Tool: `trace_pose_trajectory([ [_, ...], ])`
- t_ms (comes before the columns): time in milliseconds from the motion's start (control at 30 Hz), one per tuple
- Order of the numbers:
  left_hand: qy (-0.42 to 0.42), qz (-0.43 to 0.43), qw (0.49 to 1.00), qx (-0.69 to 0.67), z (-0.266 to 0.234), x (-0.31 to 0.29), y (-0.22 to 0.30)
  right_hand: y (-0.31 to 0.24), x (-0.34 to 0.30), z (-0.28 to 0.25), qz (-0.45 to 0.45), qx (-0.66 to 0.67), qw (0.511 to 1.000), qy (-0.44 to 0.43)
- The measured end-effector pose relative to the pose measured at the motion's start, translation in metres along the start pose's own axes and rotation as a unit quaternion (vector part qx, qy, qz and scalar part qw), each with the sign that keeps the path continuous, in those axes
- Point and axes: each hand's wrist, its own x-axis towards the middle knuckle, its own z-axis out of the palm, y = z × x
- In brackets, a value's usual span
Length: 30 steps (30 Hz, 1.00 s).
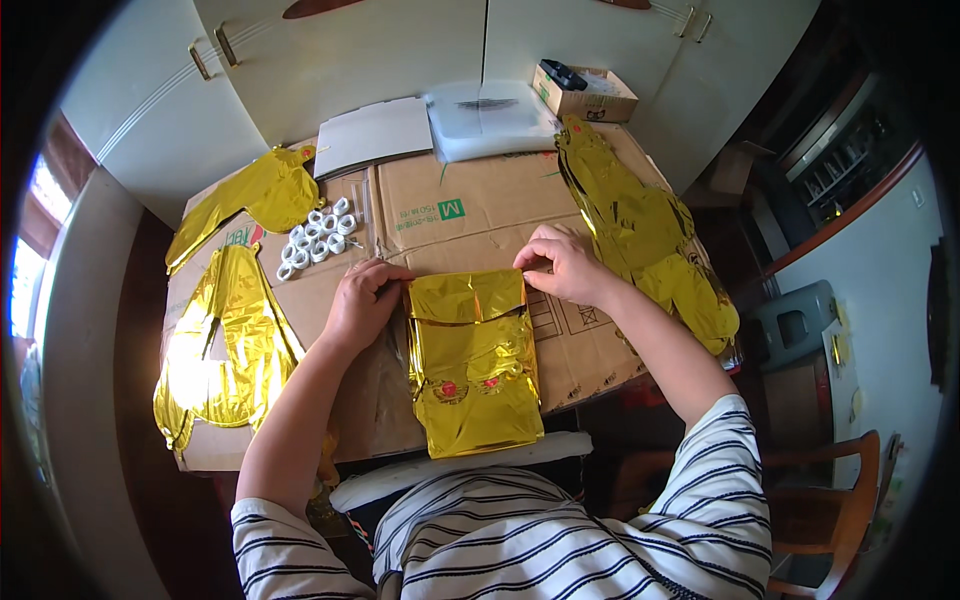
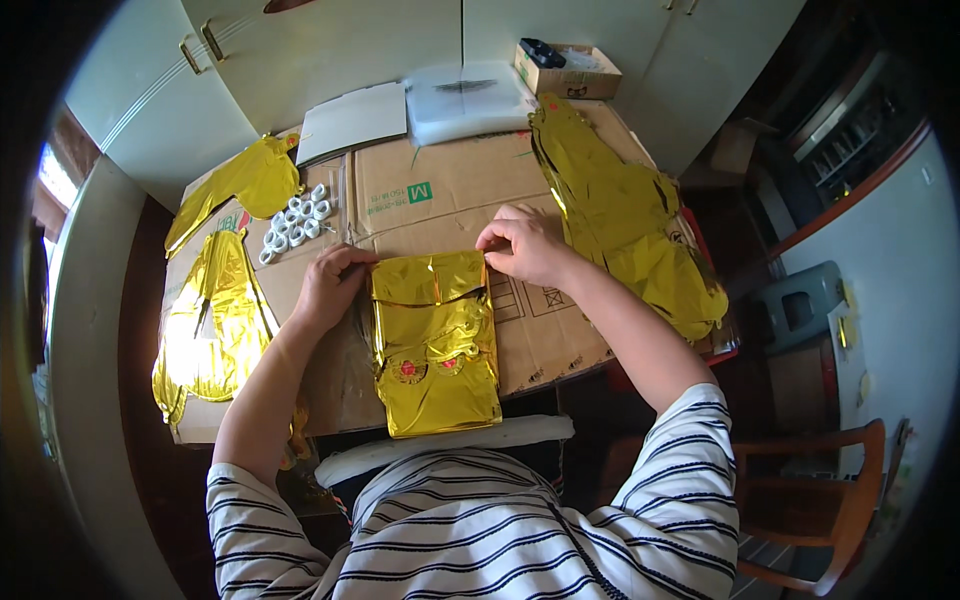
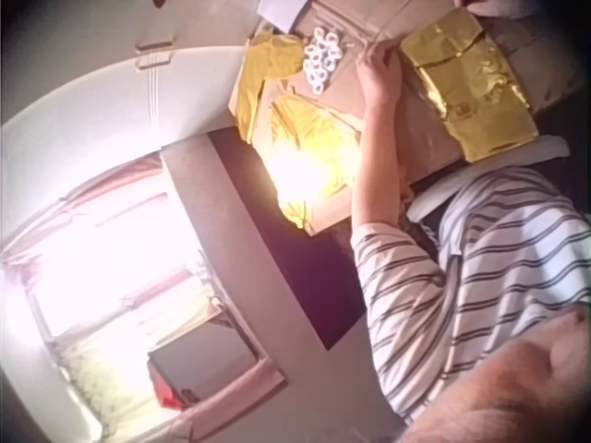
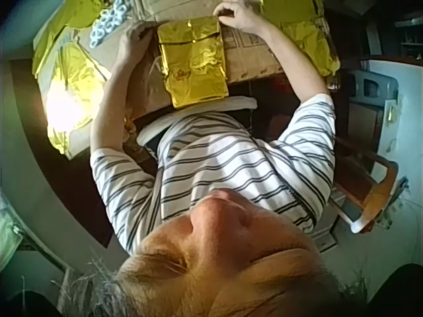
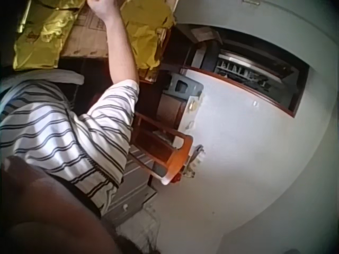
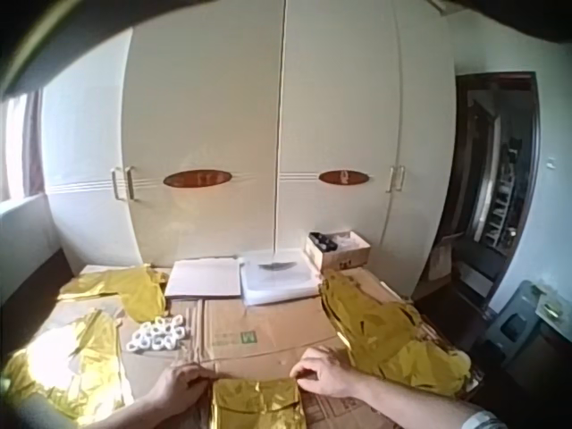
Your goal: Folding and organizing gold foil bags on a cardboard surface.
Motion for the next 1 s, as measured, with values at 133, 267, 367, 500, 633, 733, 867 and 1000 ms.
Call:
trace_pose_trajectory([
  [133,0.013,0.016,1.0,0.009,0.001,-0.001,-0.002,-0.003,0.0,-0.001,-0.175,-0.112,0.976,0.07],
  [267,0.007,0.062,0.996,0.06,-0.001,-0.002,-0.005,-0.013,0.003,-0.009,-0.286,-0.217,0.93,0.082],
  [367,0.017,0.13,0.987,0.097,-0.005,0.0,-0.007,-0.016,0.004,-0.013,-0.322,-0.267,0.905,0.075],
  [500,0.022,0.205,0.969,0.136,-0.011,0.002,0.0,-0.017,0.006,-0.016,-0.352,-0.306,0.881,0.084],
  [633,0.007,0.273,0.945,0.179,-0.017,0.006,-0.005,-0.016,0.011,-0.013,-0.364,-0.292,0.88,0.089],
  [733,0.001,0.298,0.933,0.201,-0.019,0.006,-0.011,-0.02,0.014,-0.013,-0.356,-0.279,0.888,0.078],
  [867,0.0,0.292,0.936,0.197,-0.019,0.005,-0.012,-0.022,0.016,-0.013,-0.349,-0.266,0.896,0.059],
  [1000,0.006,0.29,0.937,0.195,-0.018,0.003,-0.013,-0.016,0.017,-0.012,-0.365,-0.296,0.881,0.051],
])
